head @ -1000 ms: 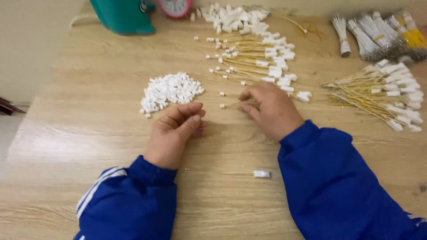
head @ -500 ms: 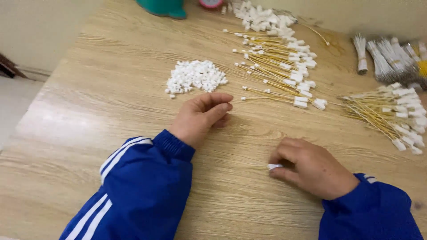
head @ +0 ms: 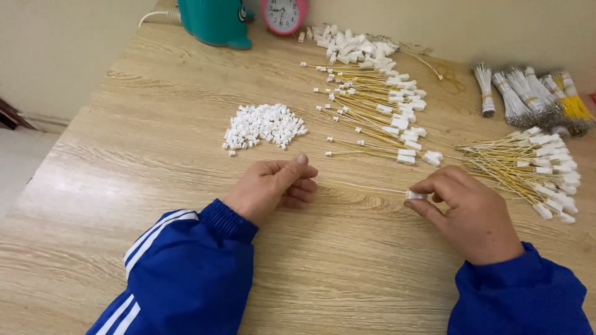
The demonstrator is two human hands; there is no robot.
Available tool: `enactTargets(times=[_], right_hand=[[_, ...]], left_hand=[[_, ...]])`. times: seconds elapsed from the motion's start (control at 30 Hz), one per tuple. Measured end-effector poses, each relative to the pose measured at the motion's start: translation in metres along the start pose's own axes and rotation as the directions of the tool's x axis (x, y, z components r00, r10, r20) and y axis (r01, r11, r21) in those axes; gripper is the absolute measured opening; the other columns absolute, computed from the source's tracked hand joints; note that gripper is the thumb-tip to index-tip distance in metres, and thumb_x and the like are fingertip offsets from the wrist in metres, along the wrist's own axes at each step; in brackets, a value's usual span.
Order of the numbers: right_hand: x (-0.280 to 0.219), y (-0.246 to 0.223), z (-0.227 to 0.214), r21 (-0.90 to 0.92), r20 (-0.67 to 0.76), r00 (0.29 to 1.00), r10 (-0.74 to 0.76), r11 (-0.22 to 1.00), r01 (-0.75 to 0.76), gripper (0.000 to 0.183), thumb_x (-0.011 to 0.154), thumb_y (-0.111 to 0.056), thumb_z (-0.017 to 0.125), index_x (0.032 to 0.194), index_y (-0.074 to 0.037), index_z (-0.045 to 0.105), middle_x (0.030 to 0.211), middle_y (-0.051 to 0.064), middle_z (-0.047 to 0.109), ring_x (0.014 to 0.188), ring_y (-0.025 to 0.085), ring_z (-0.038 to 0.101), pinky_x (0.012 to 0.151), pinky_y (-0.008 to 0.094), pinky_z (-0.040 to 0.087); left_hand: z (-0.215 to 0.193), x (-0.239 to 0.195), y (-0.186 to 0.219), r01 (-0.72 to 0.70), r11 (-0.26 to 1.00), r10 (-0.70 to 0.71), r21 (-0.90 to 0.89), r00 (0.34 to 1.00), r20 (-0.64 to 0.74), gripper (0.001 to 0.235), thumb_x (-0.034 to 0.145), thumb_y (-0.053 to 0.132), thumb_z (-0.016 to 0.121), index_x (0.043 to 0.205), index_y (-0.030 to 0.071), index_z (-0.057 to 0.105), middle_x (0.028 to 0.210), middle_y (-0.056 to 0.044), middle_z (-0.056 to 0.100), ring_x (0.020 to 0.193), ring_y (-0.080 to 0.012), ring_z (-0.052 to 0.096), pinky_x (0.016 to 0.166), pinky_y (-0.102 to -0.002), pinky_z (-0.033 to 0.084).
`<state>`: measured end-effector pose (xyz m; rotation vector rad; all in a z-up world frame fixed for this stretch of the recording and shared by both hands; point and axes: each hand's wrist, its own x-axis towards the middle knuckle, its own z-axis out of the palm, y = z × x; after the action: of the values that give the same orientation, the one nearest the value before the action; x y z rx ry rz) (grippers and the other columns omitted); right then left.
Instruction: The person repeatedly picks up a thin stick and a small white plastic piece, then inserts the stick into the plastic piece to assemble a cotton swab. The person places the finished swabs on the table in a growing pile. The hands work directly with the components without using any tools.
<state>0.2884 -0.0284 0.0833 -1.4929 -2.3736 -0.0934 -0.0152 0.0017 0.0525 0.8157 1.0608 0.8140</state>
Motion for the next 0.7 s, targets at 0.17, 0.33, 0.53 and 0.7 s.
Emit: enactTargets(times=[0.17,0.33,0.53,0.7], right_hand=[[-0.001,0.002,0.002,-0.017,-0.051,0.998,-0.046,0.999,0.045,0.014,0.083,-0.026,0.074,0.092,-0.016,0.071,0.090,-0.003,0.066,0.081,0.011,0.063,0.065,0.026,0.048],[0.001,-0.001,0.002,0.014,-0.085,0.993,-0.076,0.997,0.077,0.013,0.084,-0.025,0.074,0.093,-0.016,0.070,0.092,-0.002,0.065,0.084,0.013,0.063,0.071,0.025,0.046],[0.006,-0.010,-0.006,0.069,-0.164,0.975,-0.152,0.984,0.165,0.013,0.084,-0.020,0.075,0.087,-0.011,0.068,0.086,0.003,0.065,0.082,0.017,0.062,0.073,0.027,0.047],[0.006,-0.009,0.000,0.037,-0.173,0.983,-0.054,0.997,0.061,0.013,0.077,-0.024,0.079,0.083,-0.018,0.069,0.082,-0.004,0.066,0.065,0.015,0.065,0.060,0.027,0.053]], left_hand=[[0.005,-0.007,0.005,0.036,0.993,-0.033,0.111,0.999,-0.028,0.042,0.081,0.034,0.064,0.100,-0.002,0.071,0.089,-0.017,0.073,0.073,-0.0223,0.068,0.067,-0.031,0.059],[-0.003,0.009,-0.014,-0.002,0.997,0.000,0.083,1.000,0.017,0.024,0.085,0.020,0.069,0.092,-0.002,0.072,0.081,-0.015,0.071,0.067,-0.0204,0.066,0.062,-0.031,0.059],[0.002,0.008,-0.010,0.016,0.985,-0.015,0.173,1.000,-0.008,0.023,0.088,0.019,0.066,0.092,-0.003,0.072,0.078,-0.017,0.072,0.062,-0.0212,0.066,0.058,-0.030,0.058],[0.007,0.005,-0.010,-0.012,0.983,0.034,0.182,0.992,-0.120,0.025,0.086,0.009,0.071,0.098,-0.014,0.071,0.079,-0.025,0.071,0.068,-0.0294,0.072,0.061,-0.037,0.063]])
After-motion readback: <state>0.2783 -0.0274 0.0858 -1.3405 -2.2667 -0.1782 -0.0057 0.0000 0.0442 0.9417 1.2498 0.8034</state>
